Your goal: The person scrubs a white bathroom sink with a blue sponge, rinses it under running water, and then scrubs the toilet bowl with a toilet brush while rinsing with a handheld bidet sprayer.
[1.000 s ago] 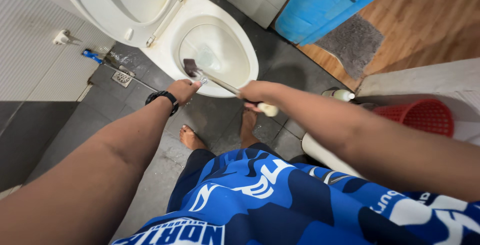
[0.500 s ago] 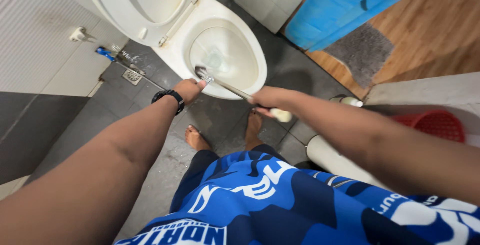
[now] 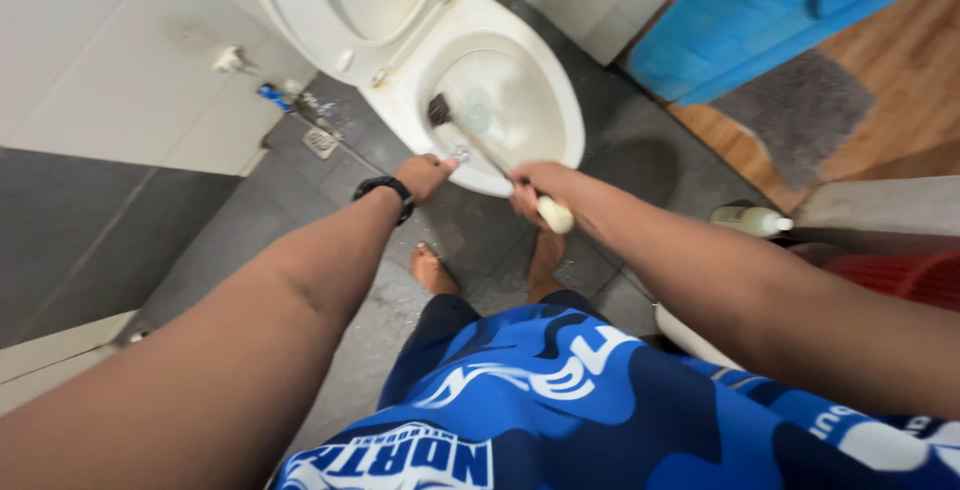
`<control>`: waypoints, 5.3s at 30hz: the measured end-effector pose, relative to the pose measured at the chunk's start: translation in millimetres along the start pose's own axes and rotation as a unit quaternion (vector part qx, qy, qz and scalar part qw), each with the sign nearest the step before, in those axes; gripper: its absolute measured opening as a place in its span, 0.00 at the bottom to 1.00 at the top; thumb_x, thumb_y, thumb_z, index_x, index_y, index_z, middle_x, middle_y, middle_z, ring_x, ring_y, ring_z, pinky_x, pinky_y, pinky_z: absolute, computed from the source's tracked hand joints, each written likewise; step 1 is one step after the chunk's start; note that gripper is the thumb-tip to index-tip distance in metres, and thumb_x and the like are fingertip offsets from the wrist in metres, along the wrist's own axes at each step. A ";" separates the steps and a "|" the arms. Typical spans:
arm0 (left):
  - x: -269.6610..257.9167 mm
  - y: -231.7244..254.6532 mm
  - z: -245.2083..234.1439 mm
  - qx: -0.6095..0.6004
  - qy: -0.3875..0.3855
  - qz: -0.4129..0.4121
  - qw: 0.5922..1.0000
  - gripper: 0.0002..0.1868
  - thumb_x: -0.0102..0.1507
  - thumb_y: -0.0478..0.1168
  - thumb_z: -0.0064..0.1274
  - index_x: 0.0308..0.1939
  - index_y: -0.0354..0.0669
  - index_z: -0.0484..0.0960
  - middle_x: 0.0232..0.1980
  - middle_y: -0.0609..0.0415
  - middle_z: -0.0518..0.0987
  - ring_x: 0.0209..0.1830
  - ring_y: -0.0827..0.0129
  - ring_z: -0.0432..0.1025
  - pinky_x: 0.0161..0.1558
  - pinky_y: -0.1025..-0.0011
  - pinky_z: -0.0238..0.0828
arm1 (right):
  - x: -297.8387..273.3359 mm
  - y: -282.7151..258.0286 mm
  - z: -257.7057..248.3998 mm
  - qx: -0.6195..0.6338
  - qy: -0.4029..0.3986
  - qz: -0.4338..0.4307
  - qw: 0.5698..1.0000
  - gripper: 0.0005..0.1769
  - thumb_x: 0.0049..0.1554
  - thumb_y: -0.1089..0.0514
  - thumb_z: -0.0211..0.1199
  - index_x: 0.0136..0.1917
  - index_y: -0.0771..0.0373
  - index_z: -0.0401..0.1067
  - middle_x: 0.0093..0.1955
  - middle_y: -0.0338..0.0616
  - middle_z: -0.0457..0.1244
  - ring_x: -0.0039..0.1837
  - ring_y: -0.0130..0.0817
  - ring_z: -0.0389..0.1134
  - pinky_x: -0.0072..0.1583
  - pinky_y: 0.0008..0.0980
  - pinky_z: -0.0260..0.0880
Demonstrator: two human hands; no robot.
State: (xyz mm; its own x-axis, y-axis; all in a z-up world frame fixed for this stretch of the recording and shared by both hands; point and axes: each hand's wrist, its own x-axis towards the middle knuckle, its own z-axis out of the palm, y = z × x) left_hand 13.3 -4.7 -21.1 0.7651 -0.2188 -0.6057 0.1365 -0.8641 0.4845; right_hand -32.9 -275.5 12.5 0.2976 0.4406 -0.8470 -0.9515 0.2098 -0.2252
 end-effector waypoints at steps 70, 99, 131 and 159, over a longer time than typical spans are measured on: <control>-15.9 6.4 68.7 -0.172 0.032 -0.052 0.983 0.32 0.68 0.64 0.41 0.55 0.39 0.83 0.52 0.42 0.83 0.53 0.51 0.76 0.57 0.57 0.69 | 113.9 -122.5 -104.5 -0.616 0.245 0.096 0.742 0.15 0.64 0.62 0.49 0.35 0.64 0.65 0.28 0.46 0.58 0.28 0.37 0.58 0.32 0.43 0.62; 1.9 9.9 18.1 -0.176 0.063 -0.007 0.982 0.31 0.65 0.64 0.46 0.55 0.42 0.83 0.49 0.44 0.84 0.51 0.54 0.77 0.55 0.60 0.70 | 95.0 -85.6 -36.8 0.423 -0.159 0.061 0.890 0.09 0.58 0.74 0.50 0.37 0.67 0.59 0.33 0.43 0.56 0.30 0.31 0.60 0.32 0.26 0.68; 16.7 9.1 -14.9 -0.187 0.017 0.014 0.982 0.30 0.65 0.63 0.48 0.49 0.40 0.84 0.35 0.51 0.82 0.35 0.66 0.75 0.44 0.66 0.72 | 72.8 -108.3 -29.7 0.586 -0.115 -0.027 0.802 0.35 0.61 0.69 0.42 0.80 0.78 0.40 0.32 0.39 0.53 0.28 0.28 0.57 0.28 0.23 0.65; 36.6 19.0 -7.1 -0.059 0.031 0.083 0.994 0.26 0.67 0.62 0.46 0.52 0.45 0.83 0.48 0.44 0.83 0.50 0.51 0.77 0.53 0.57 0.70 | 92.0 -52.1 -64.1 0.282 -0.040 0.028 0.958 0.27 0.64 0.59 0.54 0.66 0.85 0.56 0.34 0.41 0.55 0.26 0.22 0.55 0.27 0.18 0.62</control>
State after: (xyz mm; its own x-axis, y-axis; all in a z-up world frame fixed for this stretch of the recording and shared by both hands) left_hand 48.4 -25.9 -29.5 0.8206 -0.3227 -0.4717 0.0748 -0.7576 0.6485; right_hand 39.1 -301.8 -84.6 0.2736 0.5256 -0.8056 -0.7786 0.6127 0.1353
